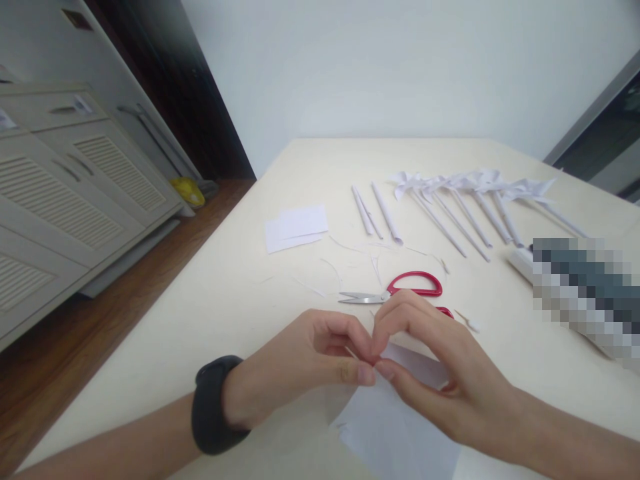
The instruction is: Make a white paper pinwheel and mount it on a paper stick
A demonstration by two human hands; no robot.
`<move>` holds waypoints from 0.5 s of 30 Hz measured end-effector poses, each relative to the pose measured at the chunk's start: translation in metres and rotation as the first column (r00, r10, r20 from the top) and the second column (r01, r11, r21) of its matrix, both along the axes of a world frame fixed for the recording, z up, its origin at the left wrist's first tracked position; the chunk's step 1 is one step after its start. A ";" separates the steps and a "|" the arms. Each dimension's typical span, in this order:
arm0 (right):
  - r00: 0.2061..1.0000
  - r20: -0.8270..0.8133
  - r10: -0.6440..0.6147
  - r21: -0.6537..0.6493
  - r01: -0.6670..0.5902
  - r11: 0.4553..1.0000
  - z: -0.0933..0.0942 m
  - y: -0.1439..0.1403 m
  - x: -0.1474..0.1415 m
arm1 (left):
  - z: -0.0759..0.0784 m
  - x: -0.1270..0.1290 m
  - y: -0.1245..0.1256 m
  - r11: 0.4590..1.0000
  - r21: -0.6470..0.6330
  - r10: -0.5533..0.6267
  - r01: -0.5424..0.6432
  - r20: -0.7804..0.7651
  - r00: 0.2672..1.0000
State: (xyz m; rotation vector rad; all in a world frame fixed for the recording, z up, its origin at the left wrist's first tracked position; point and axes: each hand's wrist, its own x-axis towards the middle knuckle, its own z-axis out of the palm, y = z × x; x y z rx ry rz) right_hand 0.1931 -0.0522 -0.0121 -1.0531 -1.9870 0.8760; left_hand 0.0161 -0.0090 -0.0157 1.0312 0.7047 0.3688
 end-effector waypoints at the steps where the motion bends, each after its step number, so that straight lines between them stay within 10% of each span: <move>1: 1.000 -0.001 -0.004 -0.002 0.004 1.000 0.000 0.000 0.000 | 0.000 0.000 0.000 1.000 0.002 0.004 -0.004 0.002 1.000; 15: 0.999 0.004 -0.043 0.086 0.043 0.995 0.001 -0.001 0.004 | 0.005 -0.004 0.001 0.993 0.113 -0.022 0.019 0.024 0.999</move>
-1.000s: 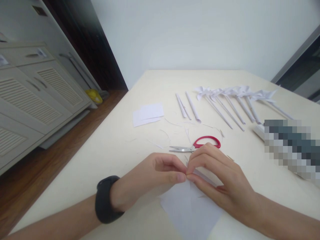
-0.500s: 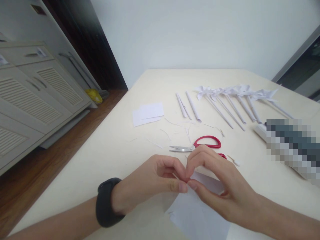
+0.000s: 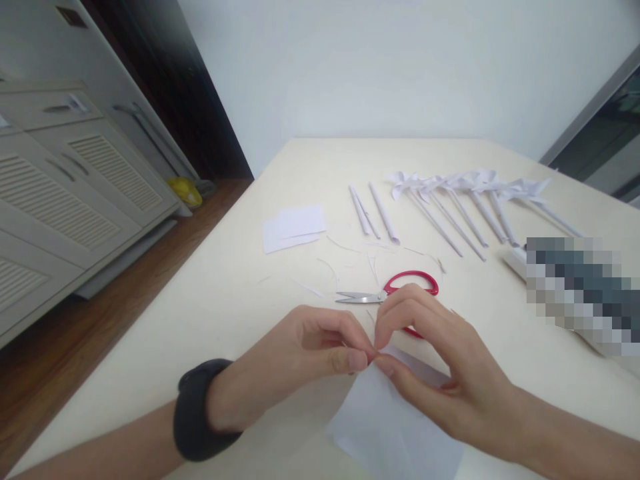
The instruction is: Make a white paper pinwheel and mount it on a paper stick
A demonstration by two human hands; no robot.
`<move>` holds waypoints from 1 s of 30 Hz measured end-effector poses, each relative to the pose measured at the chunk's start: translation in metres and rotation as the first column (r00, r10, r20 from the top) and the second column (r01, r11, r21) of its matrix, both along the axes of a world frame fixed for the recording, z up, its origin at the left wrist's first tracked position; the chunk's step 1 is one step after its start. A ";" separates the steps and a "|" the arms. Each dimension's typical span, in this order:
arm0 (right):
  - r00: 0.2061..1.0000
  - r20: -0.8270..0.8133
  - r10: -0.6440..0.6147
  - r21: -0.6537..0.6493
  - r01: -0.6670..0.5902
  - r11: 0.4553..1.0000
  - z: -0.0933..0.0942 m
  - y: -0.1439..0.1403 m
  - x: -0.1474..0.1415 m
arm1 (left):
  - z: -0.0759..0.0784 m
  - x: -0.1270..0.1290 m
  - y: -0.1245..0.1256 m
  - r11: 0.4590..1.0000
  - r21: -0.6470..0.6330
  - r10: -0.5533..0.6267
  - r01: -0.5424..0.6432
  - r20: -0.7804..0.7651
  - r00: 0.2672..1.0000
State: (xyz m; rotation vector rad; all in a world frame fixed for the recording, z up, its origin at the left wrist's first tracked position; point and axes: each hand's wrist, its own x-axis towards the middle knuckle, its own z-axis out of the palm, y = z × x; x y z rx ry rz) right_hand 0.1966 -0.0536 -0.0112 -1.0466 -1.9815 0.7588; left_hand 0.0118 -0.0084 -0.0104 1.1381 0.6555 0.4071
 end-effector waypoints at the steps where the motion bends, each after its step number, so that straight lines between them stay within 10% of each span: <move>1: 1.000 -0.007 -0.004 0.000 0.004 1.000 0.000 0.000 0.000 | 0.000 0.000 0.000 1.000 -0.001 0.002 -0.002 0.002 1.000; 10: 1.000 -0.011 0.003 -0.013 -0.004 1.000 0.001 0.001 -0.001 | 0.001 0.001 0.002 0.998 -0.064 0.005 -0.005 -0.006 1.000; 17: 0.999 0.022 -0.031 -0.059 0.032 0.998 0.000 -0.003 -0.003 | 0.001 0.001 -0.001 0.953 0.298 0.086 -0.056 -0.090 0.992; 30: 1.000 -0.014 -0.002 -0.096 0.001 0.995 0.000 -0.005 -0.005 | 0.002 0.003 -0.004 0.893 0.445 0.129 -0.071 -0.102 0.986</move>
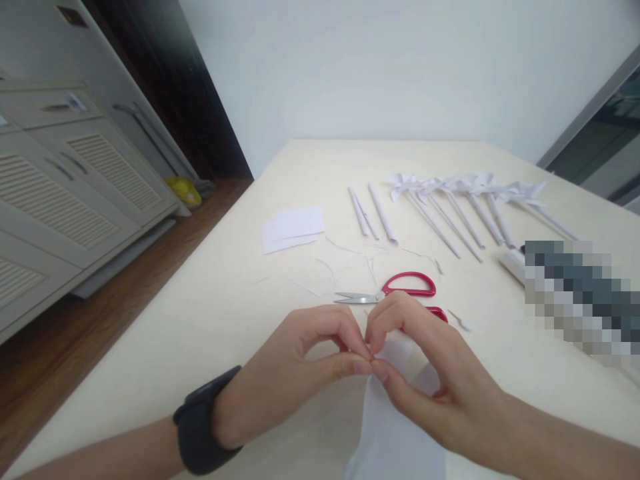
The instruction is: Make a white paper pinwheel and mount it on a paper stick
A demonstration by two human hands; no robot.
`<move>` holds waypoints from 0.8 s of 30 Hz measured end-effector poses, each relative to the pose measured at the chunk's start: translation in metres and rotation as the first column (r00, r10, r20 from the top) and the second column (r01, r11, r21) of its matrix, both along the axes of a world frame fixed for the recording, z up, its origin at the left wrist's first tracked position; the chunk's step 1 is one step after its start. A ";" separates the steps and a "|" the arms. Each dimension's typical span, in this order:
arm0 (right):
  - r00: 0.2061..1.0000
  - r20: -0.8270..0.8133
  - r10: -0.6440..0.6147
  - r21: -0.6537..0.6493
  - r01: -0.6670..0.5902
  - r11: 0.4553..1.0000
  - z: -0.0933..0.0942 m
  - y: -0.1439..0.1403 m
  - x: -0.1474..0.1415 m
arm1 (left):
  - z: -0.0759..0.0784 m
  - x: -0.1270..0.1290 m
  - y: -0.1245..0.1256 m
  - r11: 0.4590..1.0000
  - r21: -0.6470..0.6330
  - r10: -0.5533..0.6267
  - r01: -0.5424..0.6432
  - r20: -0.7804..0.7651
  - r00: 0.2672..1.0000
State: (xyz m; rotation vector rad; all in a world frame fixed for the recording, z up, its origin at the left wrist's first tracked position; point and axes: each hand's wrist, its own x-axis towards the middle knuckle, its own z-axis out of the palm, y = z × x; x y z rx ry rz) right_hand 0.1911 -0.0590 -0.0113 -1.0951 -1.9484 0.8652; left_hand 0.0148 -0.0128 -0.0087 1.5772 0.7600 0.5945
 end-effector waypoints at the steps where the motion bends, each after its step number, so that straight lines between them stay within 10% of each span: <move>1: 1.000 0.001 0.001 -0.004 -0.001 1.000 0.000 0.000 0.000 | 0.001 -0.001 0.000 0.999 0.034 0.003 -0.002 -0.010 1.000; 24: 0.983 -0.087 0.164 0.079 -0.157 0.984 0.004 0.002 0.004 | -0.002 -0.002 0.000 0.988 -0.071 -0.121 0.138 0.201 0.972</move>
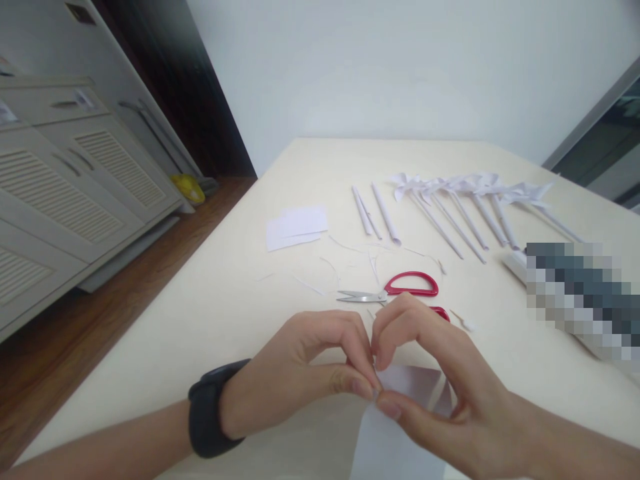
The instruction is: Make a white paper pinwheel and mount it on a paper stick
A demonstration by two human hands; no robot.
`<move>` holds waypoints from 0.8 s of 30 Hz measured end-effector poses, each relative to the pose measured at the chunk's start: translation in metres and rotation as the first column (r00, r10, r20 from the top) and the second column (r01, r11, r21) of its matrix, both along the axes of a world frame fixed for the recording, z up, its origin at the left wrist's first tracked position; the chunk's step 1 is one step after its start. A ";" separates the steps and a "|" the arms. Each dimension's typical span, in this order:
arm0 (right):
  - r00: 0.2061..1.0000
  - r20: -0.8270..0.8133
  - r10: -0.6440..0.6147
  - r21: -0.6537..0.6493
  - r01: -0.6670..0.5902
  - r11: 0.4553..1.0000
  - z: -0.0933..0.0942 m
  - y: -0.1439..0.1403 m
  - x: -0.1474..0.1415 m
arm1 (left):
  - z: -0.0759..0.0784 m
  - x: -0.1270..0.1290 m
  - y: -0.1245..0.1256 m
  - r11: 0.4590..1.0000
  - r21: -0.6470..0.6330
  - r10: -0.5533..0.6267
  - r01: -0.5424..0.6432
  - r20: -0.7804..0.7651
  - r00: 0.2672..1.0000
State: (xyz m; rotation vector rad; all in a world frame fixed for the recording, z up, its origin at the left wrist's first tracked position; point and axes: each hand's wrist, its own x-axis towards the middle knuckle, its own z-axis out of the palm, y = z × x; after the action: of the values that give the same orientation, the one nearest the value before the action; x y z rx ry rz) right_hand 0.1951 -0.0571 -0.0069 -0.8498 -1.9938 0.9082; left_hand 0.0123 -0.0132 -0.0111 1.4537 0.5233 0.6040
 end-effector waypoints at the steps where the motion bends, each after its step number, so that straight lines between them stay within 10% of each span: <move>1: 1.000 0.000 0.006 0.001 -0.006 1.000 0.000 0.000 0.000 | 0.000 0.000 0.000 1.000 0.000 -0.004 0.004 -0.001 1.000; 24: 0.996 0.059 -0.060 -0.035 0.062 0.997 0.001 -0.004 -0.002 | -0.002 -0.001 -0.004 0.987 0.151 0.057 -0.048 -0.059 0.997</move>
State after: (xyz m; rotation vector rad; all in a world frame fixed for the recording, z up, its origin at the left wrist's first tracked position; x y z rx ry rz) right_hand 0.1926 -0.0614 -0.0063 -0.9623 -1.9950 0.8965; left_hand 0.0113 -0.0168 -0.0134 1.6095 0.5772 0.6520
